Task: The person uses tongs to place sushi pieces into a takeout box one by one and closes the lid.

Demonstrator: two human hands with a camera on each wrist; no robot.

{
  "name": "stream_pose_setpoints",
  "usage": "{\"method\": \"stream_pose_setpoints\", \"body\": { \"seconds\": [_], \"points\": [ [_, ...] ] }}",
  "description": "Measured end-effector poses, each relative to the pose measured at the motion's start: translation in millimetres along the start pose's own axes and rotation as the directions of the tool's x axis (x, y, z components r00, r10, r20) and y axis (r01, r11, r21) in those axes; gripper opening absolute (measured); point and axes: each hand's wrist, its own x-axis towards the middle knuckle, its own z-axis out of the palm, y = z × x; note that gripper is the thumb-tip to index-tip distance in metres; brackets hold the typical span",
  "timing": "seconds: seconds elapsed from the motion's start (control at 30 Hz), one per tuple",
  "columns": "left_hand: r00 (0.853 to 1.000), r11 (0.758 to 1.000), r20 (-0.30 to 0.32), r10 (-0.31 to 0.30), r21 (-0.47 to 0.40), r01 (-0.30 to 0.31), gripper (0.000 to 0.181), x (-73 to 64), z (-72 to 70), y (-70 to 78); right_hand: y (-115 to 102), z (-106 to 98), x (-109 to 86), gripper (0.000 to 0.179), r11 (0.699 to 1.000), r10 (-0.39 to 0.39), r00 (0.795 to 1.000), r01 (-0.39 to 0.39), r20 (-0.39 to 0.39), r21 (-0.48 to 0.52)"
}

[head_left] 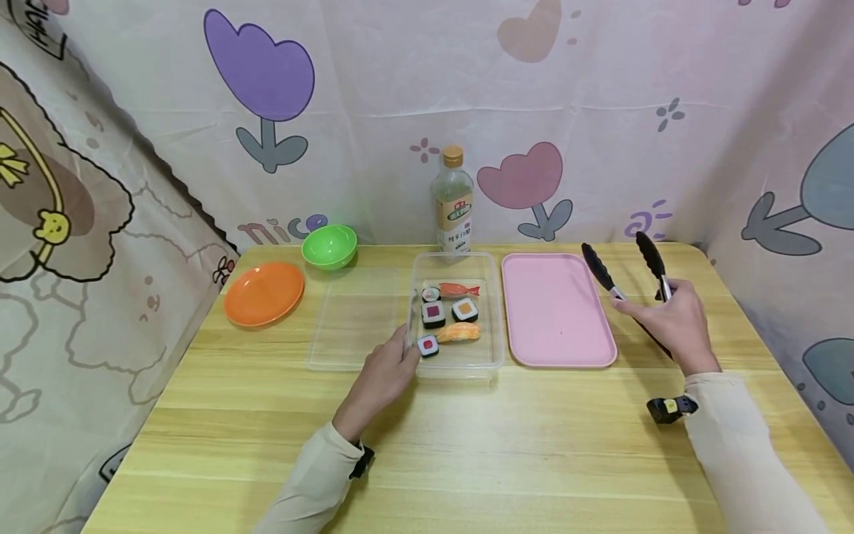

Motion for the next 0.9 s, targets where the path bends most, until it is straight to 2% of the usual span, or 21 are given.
{"method": "stream_pose_setpoints", "body": {
  "seconds": [0.2, 0.33, 0.6, 0.9],
  "points": [
    [1.000, 1.000, -0.002, 0.000, 0.003, 0.000, 0.030, 0.1, -0.2, 0.8, 12, 6, 2.5, 0.113, 0.996, 0.068, 0.997, -0.066, -0.031, 0.052],
    [1.000, 1.000, -0.004, 0.007, 0.003, -0.007, 0.032, 0.5, 0.1, -0.1, 18, 11, 3.4, 0.113, 0.994, 0.093, 0.995, -0.091, -0.034, 0.056],
    [1.000, 1.000, -0.011, 0.026, 0.004, -0.026, 0.020, 1.5, 1.0, -1.9, 27, 19, 2.7, 0.112, 0.987, 0.117, 0.993, -0.113, -0.029, 0.115],
    [1.000, 1.000, -0.004, 0.014, -0.011, -0.014, 0.024, 0.9, 0.6, -1.1, 27, 19, 3.9, 0.114, 0.985, 0.138, 0.990, -0.136, -0.010, 0.110]
  ]
}}
